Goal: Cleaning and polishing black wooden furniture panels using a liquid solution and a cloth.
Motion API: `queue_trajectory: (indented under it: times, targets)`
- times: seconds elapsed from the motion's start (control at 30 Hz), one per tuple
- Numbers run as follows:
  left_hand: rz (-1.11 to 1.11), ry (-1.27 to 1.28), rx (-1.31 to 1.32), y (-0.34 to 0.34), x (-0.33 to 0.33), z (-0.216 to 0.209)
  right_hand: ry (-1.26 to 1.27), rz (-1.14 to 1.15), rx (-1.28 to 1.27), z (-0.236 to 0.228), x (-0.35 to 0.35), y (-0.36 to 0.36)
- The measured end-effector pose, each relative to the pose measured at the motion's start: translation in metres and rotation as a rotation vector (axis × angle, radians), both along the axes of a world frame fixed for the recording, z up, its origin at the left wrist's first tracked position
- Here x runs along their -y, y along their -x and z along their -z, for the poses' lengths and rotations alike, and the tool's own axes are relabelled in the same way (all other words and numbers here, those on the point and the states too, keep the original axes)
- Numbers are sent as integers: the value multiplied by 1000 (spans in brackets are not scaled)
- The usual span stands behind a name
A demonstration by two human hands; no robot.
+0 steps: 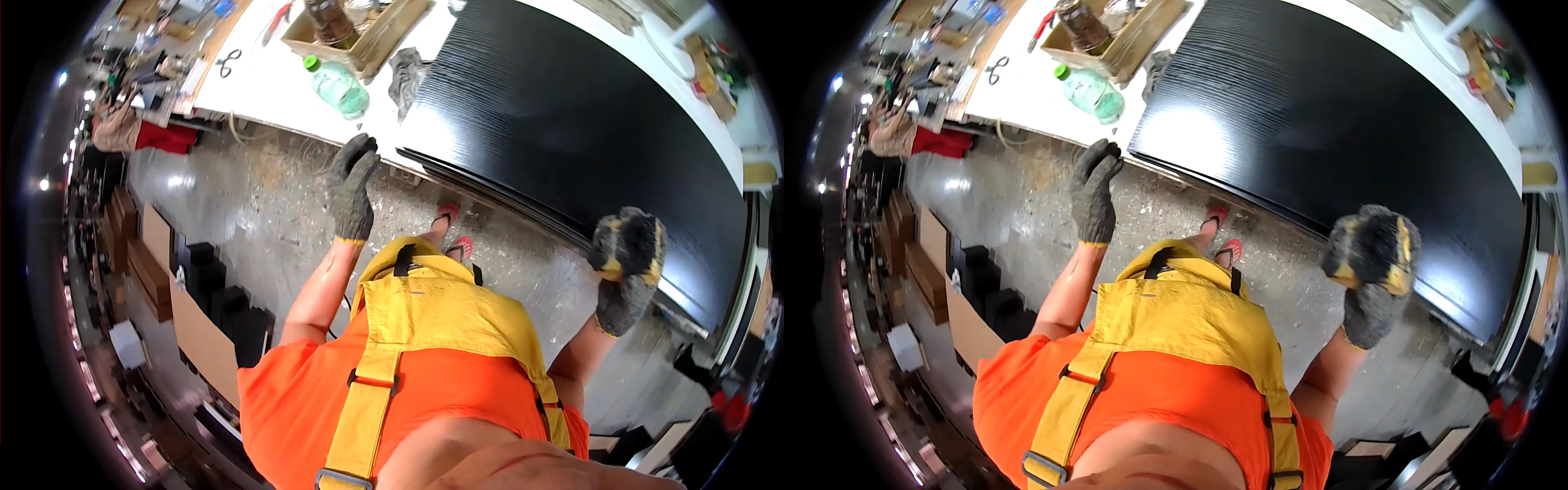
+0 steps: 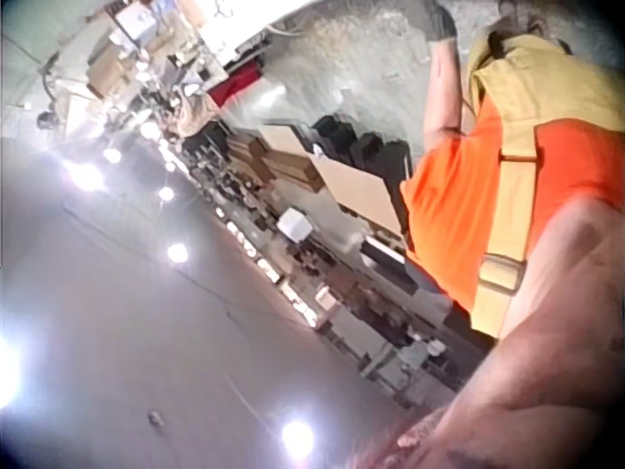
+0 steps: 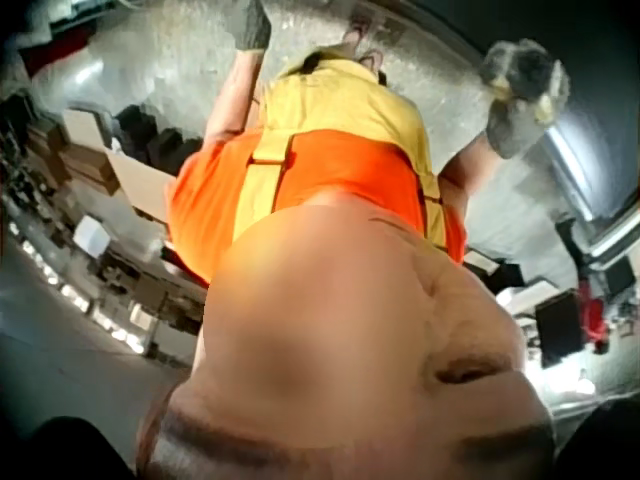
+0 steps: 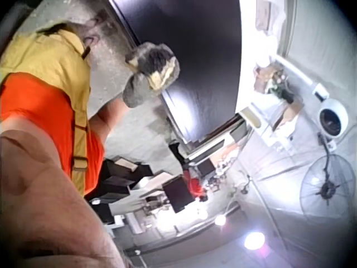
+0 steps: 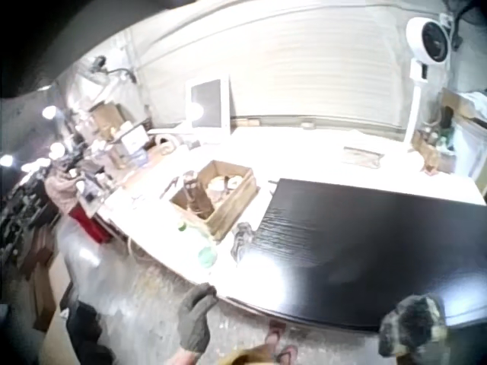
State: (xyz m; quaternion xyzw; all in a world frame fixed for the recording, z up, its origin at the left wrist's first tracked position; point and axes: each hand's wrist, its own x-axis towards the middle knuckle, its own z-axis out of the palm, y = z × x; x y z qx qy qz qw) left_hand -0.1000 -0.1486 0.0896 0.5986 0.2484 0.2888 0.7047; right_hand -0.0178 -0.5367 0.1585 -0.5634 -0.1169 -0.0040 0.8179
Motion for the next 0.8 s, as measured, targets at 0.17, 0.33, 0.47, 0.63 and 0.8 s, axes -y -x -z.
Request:
queue_trajectory:
  times: [0.17,0.33,0.47,0.63,0.8]
  targets:
    - [155,-251,-129,-70,-51,23,-65,-78,-38,-8,8,-25]
    - [271,-653,-337,-177,-87,64,-141,-17,-163,1,16,-38]
    - [255,-1147,-731,-211,-74,107,-305,-35,-236,14,38,-41]
    - [151,-980,-353,-191,-76,139,-513,-187,-328,22,58,-47]
    - [480,518,206,-179,-103,106,-623,-281,-404,16,50,-52]
